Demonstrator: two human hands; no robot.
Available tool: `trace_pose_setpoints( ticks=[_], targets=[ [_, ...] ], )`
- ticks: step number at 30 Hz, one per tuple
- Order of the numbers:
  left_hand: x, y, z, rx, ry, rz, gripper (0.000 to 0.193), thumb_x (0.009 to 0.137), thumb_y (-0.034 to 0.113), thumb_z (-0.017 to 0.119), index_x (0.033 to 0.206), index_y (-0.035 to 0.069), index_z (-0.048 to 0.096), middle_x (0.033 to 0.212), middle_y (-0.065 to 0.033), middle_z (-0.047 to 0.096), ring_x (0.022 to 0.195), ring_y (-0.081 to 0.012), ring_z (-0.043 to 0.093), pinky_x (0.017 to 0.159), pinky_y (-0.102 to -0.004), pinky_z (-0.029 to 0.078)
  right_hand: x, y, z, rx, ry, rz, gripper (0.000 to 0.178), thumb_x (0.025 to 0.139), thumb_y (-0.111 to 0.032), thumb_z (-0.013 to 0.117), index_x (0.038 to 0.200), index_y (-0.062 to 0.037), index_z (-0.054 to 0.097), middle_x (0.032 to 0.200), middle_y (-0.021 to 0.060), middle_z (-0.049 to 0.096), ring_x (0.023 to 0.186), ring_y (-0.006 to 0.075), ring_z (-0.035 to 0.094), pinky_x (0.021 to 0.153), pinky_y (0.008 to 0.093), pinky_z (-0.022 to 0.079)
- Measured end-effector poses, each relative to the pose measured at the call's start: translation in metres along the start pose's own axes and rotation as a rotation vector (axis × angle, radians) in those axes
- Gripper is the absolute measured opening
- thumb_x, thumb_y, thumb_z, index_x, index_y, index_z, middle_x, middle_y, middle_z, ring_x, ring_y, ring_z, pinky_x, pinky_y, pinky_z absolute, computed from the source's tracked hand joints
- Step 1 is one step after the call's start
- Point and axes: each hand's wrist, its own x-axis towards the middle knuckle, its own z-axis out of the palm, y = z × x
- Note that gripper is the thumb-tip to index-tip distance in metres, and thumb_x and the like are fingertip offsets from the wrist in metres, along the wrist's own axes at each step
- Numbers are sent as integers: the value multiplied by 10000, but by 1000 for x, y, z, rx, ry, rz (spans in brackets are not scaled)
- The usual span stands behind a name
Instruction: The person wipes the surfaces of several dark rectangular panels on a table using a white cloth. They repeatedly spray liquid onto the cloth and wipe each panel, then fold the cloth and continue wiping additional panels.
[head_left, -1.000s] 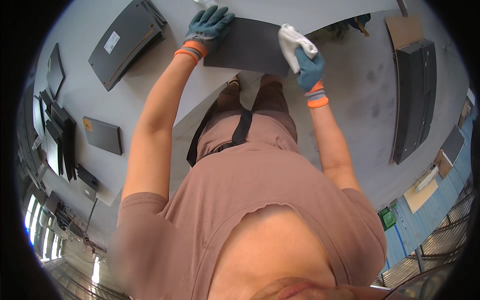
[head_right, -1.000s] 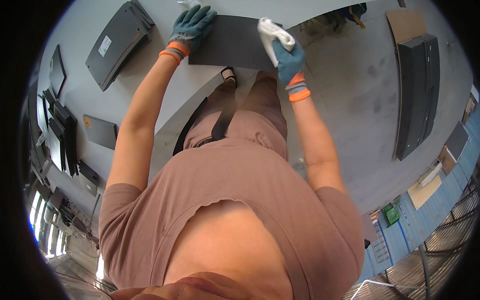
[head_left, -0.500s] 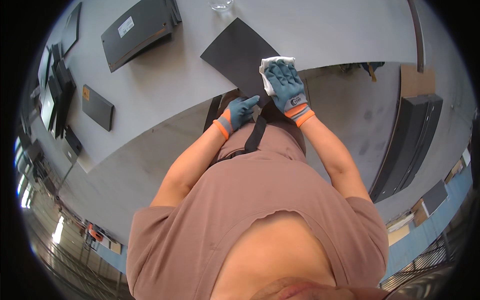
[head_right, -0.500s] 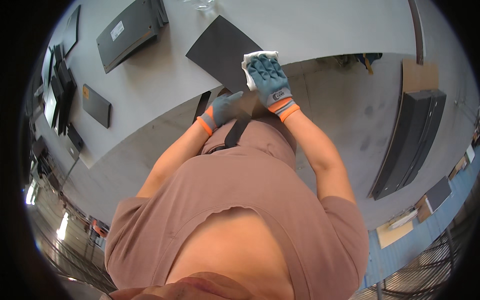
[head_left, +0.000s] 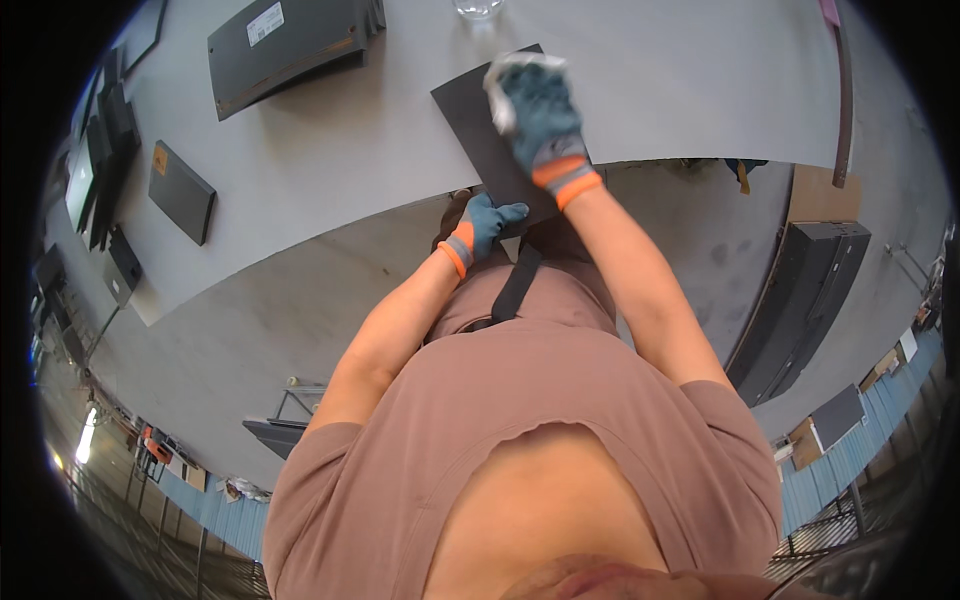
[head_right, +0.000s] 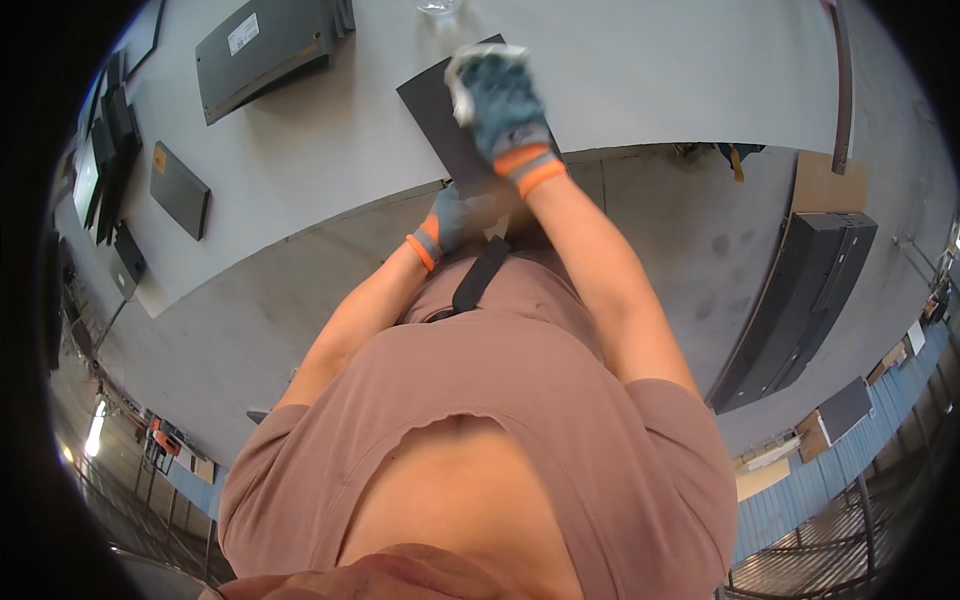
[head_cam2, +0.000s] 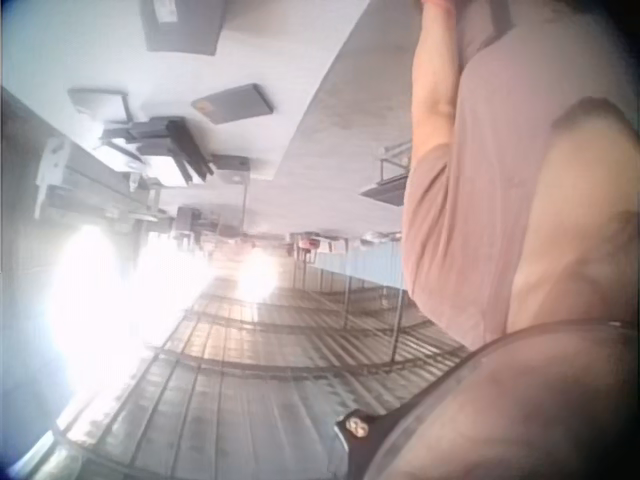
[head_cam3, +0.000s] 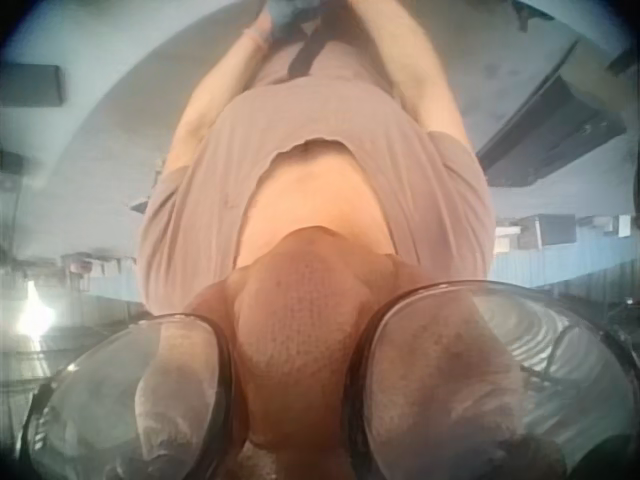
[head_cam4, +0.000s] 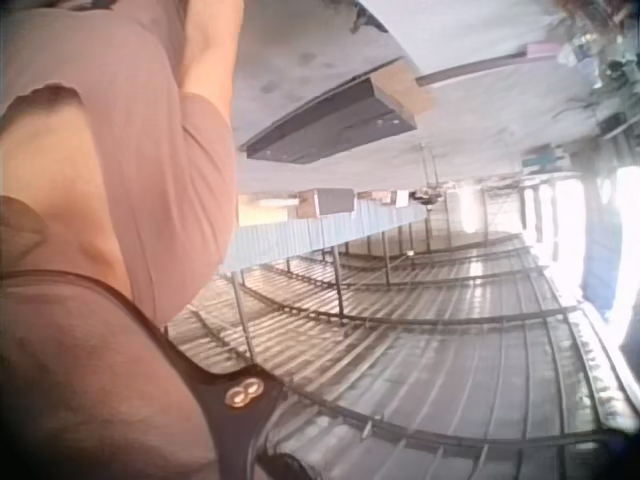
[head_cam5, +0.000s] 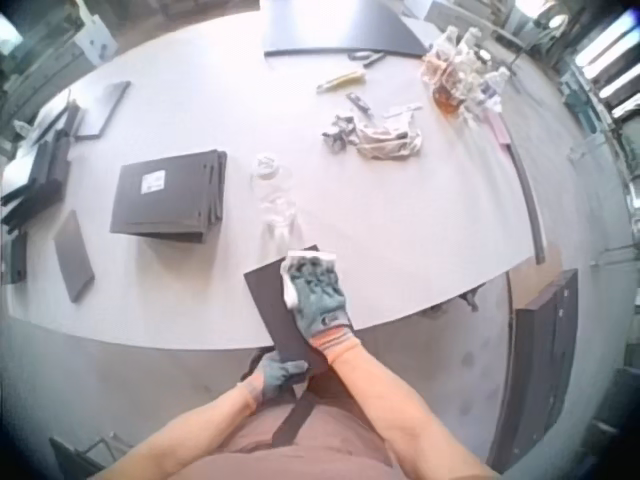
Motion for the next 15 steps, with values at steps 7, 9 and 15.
trace_pose_setpoints(
  ticks=[7, 9, 15],
  targets=[
    [20, -19, -30, 601, -193, 33, 431, 897, 143, 743, 1312, 75, 651, 1323, -66, 643, 1212, -221, 598, 1020, -363, 491, 25, -77, 8, -2, -146, -54, 469, 917, -275, 601, 1359, -118, 599, 1367, 124, 591, 1333, 317, 531, 1180, 483, 369],
    [24, -28, -39, 915, -201, 116, 554, 879, 233, 743, 1403, 113, 607, 1472, -93, 553, 1355, -252, 506, 1131, -373, 403, 0, -100, 31, 161, -57, -284, 507, 944, -276, 582, 1434, -144, 579, 1460, 77, 585, 1367, 255, 542, 1190, 454, 373],
    [11, -12, -22, 244, -33, 83, 312, 902, 116, 756, 1196, 35, 687, 1156, -83, 715, 1014, -195, 687, 843, -361, 574, 14, -31, 22, 2, 119, -433, 515, 935, -241, 605, 1450, -231, 602, 1511, 39, 578, 1418, 236, 525, 1169, 431, 413]
  ],
)
